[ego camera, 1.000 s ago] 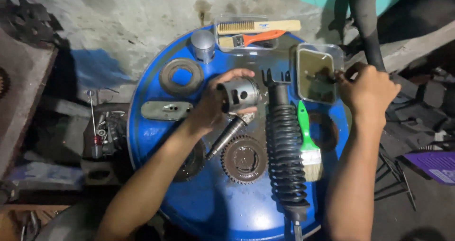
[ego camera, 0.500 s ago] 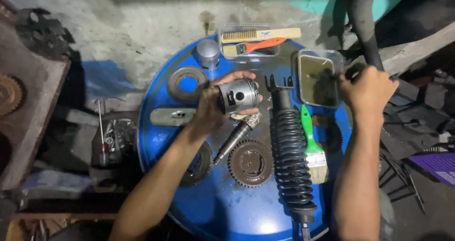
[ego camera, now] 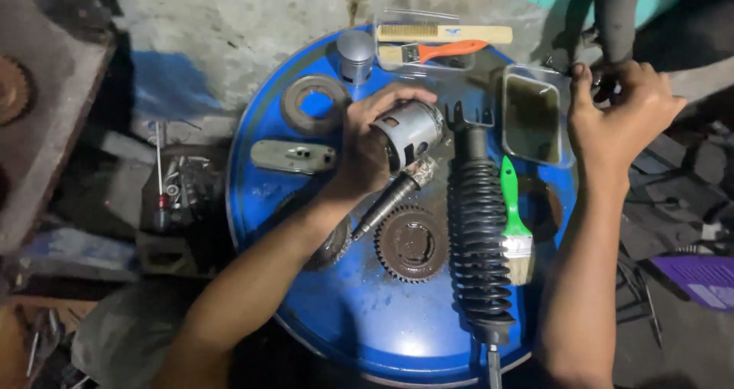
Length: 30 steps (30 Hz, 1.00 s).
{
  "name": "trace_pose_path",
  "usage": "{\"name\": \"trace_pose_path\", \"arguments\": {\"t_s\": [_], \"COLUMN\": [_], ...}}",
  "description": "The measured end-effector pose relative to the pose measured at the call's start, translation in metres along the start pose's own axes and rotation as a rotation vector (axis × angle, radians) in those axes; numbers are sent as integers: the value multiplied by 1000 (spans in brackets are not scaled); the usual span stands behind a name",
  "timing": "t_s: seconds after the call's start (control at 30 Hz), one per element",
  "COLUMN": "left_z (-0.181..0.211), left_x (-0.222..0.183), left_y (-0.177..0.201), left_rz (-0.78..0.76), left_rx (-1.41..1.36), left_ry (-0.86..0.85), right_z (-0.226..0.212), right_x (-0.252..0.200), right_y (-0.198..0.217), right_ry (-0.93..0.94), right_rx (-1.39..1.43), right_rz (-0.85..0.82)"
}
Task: Cleaning a motorcycle engine piston using a brush and cleaning fluid on a workbench
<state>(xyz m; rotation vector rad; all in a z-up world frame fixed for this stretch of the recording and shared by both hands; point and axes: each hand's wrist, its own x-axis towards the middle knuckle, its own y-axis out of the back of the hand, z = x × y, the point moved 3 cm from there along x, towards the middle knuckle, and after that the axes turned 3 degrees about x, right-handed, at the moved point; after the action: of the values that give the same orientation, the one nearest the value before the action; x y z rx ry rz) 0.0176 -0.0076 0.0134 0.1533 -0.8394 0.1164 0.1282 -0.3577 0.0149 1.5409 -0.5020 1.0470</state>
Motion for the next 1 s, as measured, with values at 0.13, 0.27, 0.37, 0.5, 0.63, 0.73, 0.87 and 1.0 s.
{"name": "trace_pose_path", "arguments": {"t_s": [0.13, 0.27, 0.37, 0.5, 0.63, 0.73, 0.87, 1.0], "left_z": [0, -8, -6, -12, -17, -19, -25, -50], "left_x": [4, 9, 11, 8, 3, 8, 3, -2], "left_y": [9, 20, 24, 18, 11, 9, 12, 13], "left_rz": [87, 158, 113, 105, 48, 34, 47, 39], "left_rx": [27, 49, 168, 145, -31, -32, -58, -144], "left_ry": [-25, -88, -170, -155, -20, 5, 40, 152], "right_z": [-28, -54, -57, -82, -95, -97, -106, -102], "right_x": [11, 15, 17, 27, 25, 29, 34, 27], "right_y": [13, 22, 20, 37, 36, 36, 44, 36], "right_ry": [40, -32, 58, 33, 29, 68, 126, 16], "right_rx": [426, 557, 467, 484, 504, 427, 367, 525], "right_rz": [-55, -131, -169, -157, -186, -150, -74, -87]}}
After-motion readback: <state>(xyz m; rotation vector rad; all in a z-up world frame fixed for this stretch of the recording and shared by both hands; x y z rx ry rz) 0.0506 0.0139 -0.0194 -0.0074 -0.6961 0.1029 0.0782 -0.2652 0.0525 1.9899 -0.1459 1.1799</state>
